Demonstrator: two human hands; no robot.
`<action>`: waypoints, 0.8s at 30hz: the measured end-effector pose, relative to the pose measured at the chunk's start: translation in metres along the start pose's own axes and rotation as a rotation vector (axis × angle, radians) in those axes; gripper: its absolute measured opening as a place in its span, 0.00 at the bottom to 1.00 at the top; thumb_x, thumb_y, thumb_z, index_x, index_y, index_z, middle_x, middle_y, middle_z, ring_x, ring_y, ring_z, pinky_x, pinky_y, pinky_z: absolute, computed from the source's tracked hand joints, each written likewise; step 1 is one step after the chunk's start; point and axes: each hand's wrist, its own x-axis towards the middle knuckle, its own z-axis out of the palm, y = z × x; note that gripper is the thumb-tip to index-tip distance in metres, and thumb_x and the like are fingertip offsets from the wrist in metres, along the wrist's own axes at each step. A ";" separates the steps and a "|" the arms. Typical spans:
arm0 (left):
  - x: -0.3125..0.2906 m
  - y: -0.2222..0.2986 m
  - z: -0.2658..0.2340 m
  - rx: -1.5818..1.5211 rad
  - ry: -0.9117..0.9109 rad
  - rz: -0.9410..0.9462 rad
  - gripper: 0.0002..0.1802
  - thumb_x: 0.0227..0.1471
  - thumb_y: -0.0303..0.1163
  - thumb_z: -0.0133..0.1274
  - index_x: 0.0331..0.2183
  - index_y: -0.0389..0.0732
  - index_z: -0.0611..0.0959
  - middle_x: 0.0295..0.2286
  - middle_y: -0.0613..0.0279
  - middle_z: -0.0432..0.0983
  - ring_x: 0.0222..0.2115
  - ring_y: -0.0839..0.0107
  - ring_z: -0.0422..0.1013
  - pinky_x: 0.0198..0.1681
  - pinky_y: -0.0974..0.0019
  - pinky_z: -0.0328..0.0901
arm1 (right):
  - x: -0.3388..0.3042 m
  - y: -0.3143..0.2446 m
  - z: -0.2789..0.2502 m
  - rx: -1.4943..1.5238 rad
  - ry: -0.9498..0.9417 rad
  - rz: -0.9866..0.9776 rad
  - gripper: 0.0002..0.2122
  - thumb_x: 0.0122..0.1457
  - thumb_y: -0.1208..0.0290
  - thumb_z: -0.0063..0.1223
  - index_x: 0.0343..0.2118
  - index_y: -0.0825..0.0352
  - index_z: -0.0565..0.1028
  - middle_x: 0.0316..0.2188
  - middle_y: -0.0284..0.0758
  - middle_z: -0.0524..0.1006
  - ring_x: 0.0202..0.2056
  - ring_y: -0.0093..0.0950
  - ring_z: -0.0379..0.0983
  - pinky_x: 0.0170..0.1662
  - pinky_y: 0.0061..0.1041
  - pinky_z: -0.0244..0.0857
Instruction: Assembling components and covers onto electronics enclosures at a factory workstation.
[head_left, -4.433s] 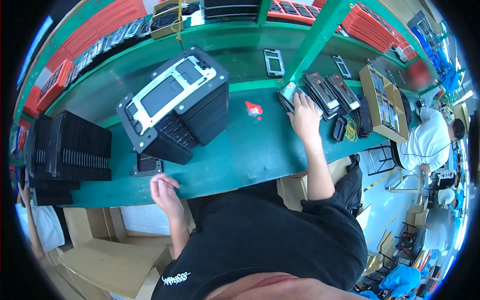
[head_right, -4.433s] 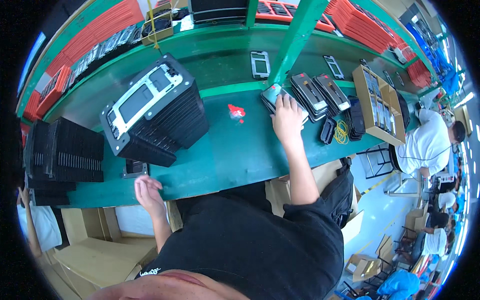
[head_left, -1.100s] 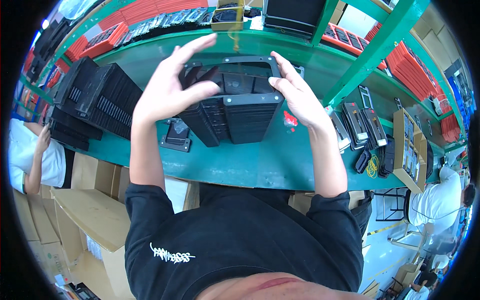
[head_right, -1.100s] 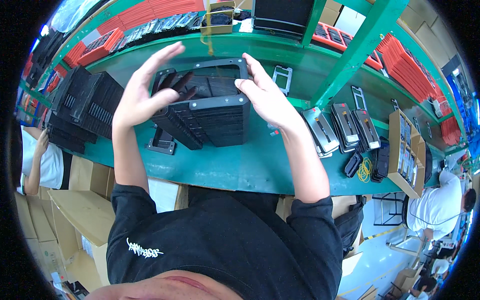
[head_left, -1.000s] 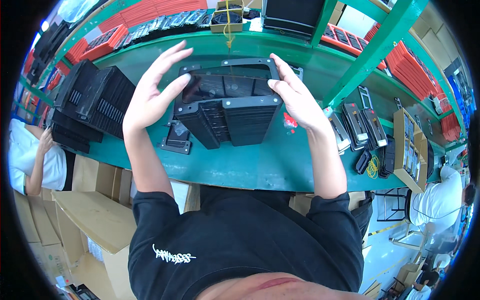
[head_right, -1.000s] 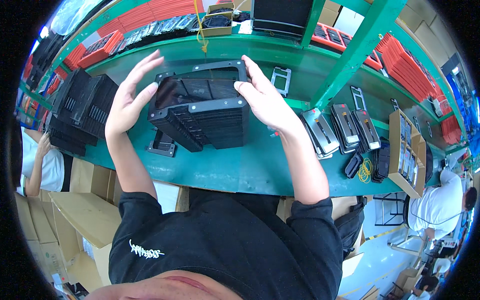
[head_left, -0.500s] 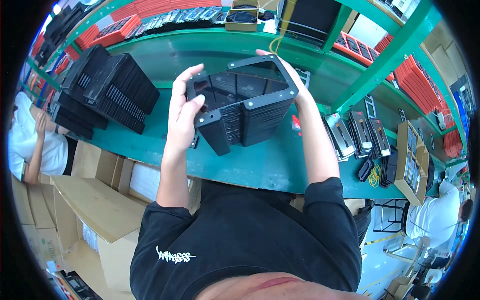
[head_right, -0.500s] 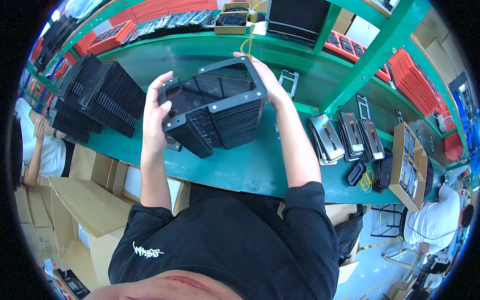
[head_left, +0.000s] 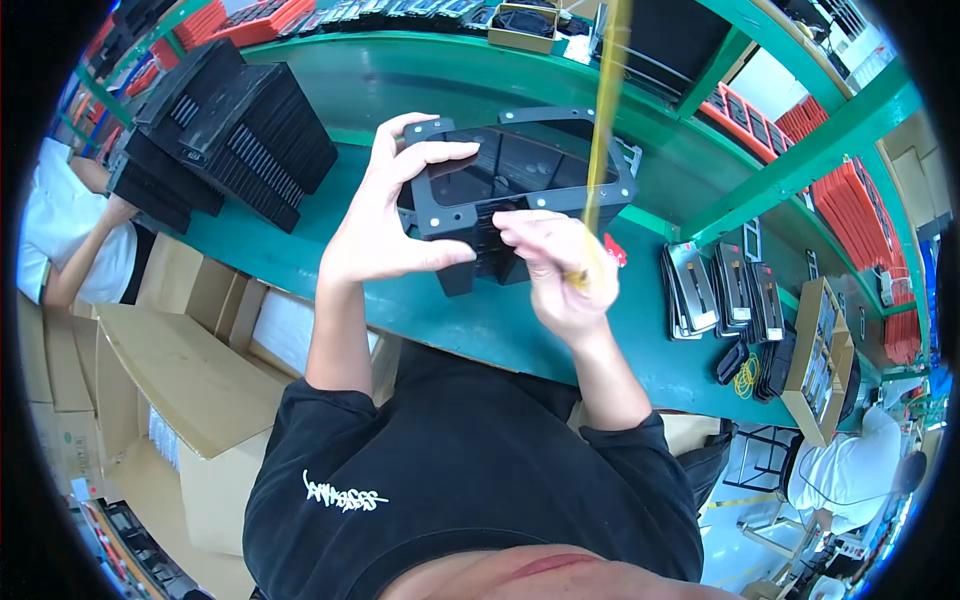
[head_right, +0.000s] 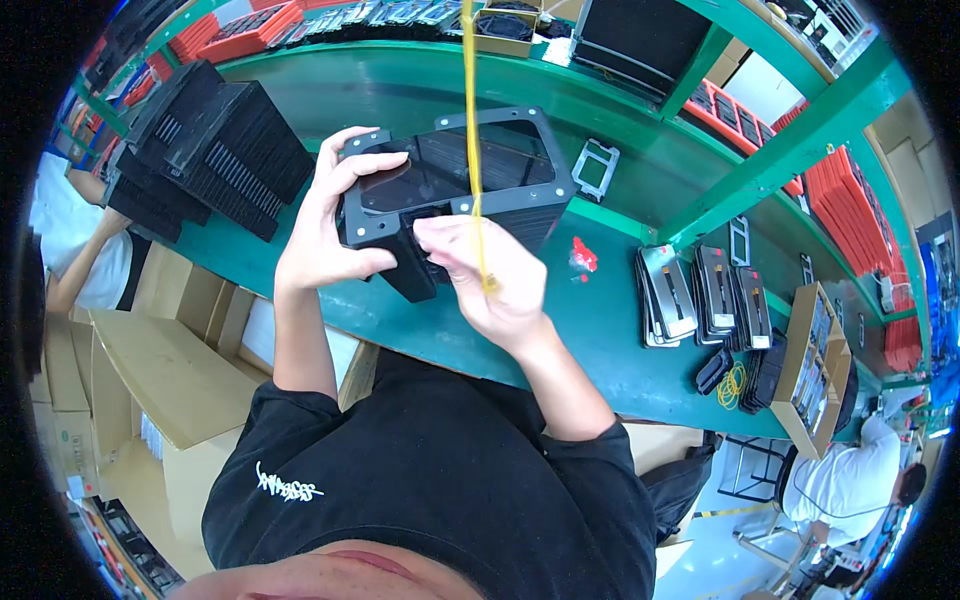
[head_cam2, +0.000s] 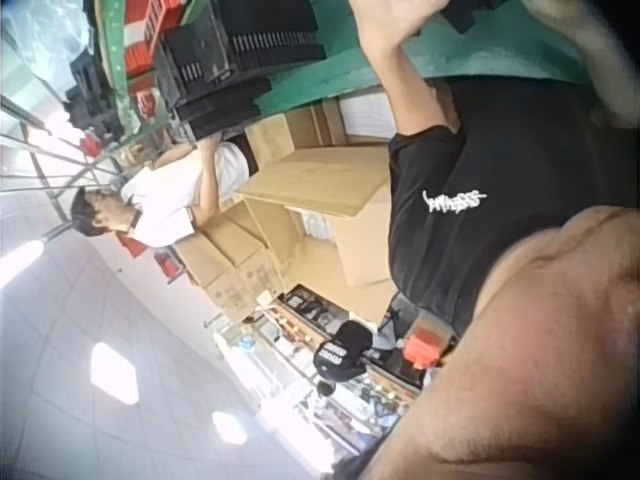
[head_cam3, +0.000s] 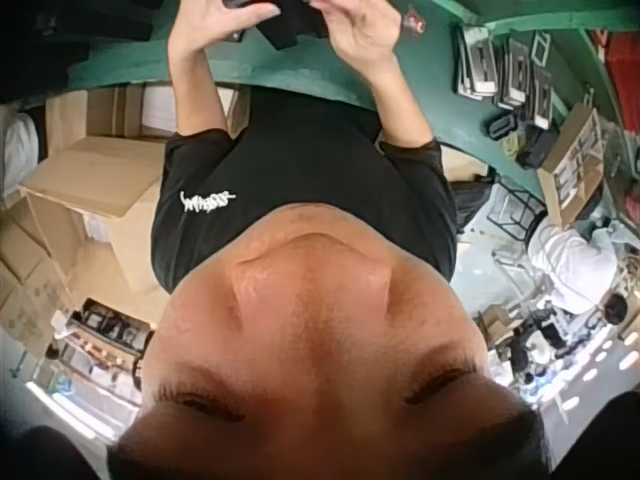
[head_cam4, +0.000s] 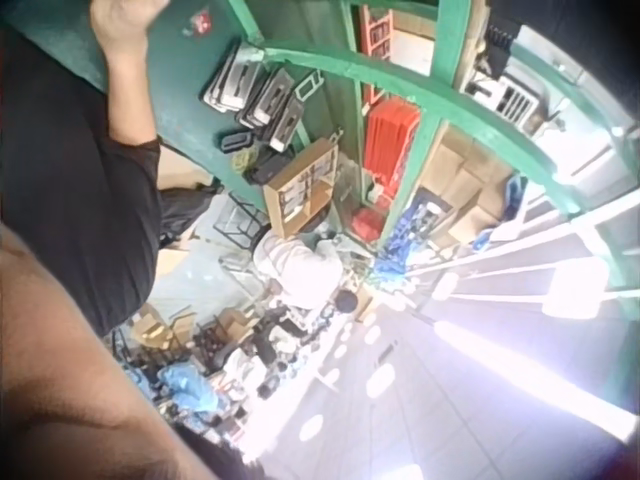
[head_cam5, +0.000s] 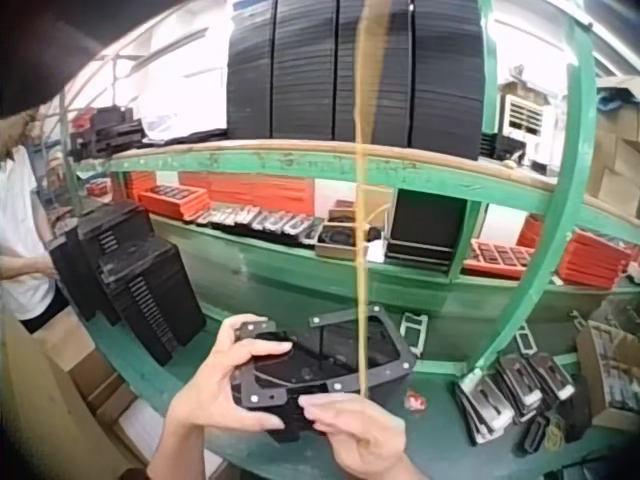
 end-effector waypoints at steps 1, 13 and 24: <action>0.000 0.000 0.000 0.029 -0.003 -0.014 0.42 0.33 0.47 0.70 0.53 0.43 0.82 0.55 0.48 0.62 0.61 0.51 0.60 0.64 0.51 0.58 | 0.000 0.003 0.004 -0.028 -0.005 -0.043 0.07 0.62 0.86 0.55 0.43 0.76 0.79 0.39 0.48 0.82 0.40 0.39 0.82 0.41 0.29 0.78; 0.000 -0.008 0.001 0.104 0.020 0.019 0.47 0.33 0.57 0.67 0.53 0.39 0.82 0.52 0.46 0.67 0.58 0.51 0.60 0.62 0.50 0.58 | -0.009 0.020 0.011 0.060 -0.084 -0.230 0.13 0.56 0.91 0.56 0.43 0.74 0.82 0.42 0.51 0.83 0.53 0.49 0.78 0.49 0.39 0.80; 0.005 -0.005 0.005 0.129 0.071 0.064 0.43 0.38 0.53 0.66 0.53 0.37 0.81 0.50 0.49 0.71 0.53 0.56 0.67 0.61 0.56 0.60 | 0.006 0.007 0.031 0.136 0.032 0.035 0.12 0.65 0.87 0.49 0.49 0.73 0.80 0.53 0.55 0.77 0.55 0.44 0.76 0.40 0.32 0.84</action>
